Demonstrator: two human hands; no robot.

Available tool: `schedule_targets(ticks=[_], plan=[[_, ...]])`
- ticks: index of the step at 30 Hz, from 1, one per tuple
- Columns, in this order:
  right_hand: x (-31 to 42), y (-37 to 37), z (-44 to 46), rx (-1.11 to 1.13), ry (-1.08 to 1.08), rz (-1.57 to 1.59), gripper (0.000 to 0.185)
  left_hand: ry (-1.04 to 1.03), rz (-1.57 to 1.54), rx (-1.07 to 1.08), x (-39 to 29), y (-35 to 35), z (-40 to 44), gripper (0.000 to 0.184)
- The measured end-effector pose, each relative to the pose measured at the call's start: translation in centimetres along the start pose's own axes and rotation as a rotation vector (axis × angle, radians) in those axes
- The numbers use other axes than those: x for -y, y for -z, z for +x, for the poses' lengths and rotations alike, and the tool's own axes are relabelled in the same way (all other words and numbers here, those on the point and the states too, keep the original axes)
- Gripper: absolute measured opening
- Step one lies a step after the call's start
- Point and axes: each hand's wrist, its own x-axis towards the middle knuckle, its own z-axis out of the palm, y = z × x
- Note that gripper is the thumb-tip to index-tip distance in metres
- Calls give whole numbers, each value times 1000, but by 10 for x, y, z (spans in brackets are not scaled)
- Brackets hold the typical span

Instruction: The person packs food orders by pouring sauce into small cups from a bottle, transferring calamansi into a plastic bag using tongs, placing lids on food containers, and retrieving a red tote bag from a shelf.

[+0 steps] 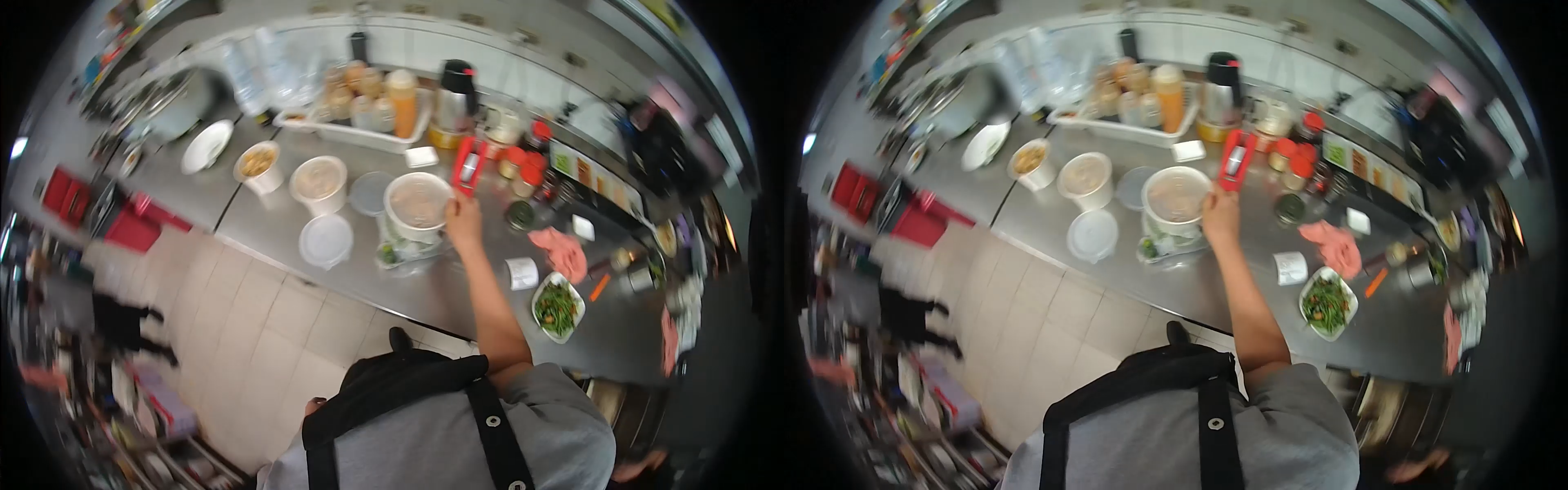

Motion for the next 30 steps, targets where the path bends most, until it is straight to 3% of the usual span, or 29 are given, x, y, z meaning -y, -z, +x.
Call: schedule_targets(ticks=[2,4,5,6,7,8,10,12,14,16,18,23,24,25,26,27,28,30], plan=[[-5,9,-5,195,-241,355,35,-116,27,99,-32,17,46,28],[18,41,-28,66,-84,336,35,-256,85,236,-79,25,95,27],[28,62,-46,-29,37,141,40,-321,121,318,-105,26,118,27],[26,71,-75,-80,-89,71,45,-379,158,404,-132,25,138,27],[15,86,-102,-96,-3,-25,47,-427,202,489,-159,21,154,27],[13,114,-134,-30,-88,62,45,-473,262,572,-188,17,167,27],[-10,153,-208,35,-270,-125,43,-550,395,723,-242,-5,181,26],[-7,202,-302,24,-653,-247,42,-624,547,835,-285,-39,173,26],[-21,230,-394,2,-846,-400,40,-680,681,905,-314,-73,155,25],[15,245,-481,-116,-1056,-405,42,-732,816,974,-331,-95,133,25],[38,246,-560,-389,-1204,-289,40,-789,945,1028,-340,-123,110,24],[42,161,-788,-1051,-1430,-155,34,-900,1194,1122,-319,-180,33,23],[22,121,-843,-1023,-1627,-249,28,-917,1217,1143,-313,-190,16,23],[13,81,-902,-376,-1785,-400,23,-934,1230,1166,-305,-200,0,23],[32,44,-934,-410,-1919,-264,22,-956,1231,1189,-296,-215,-15,22],[56,1,-958,-716,-2083,-183,24,-981,1226,1223,-287,-230,-31,22],[59,-39,-992,-575,-2243,-22,27,-992,1201,1261,-275,-242,-52,22],[135,-43,-1008,-618,-2008,151,27,-982,1061,1372,-249,-275,-80,22]])
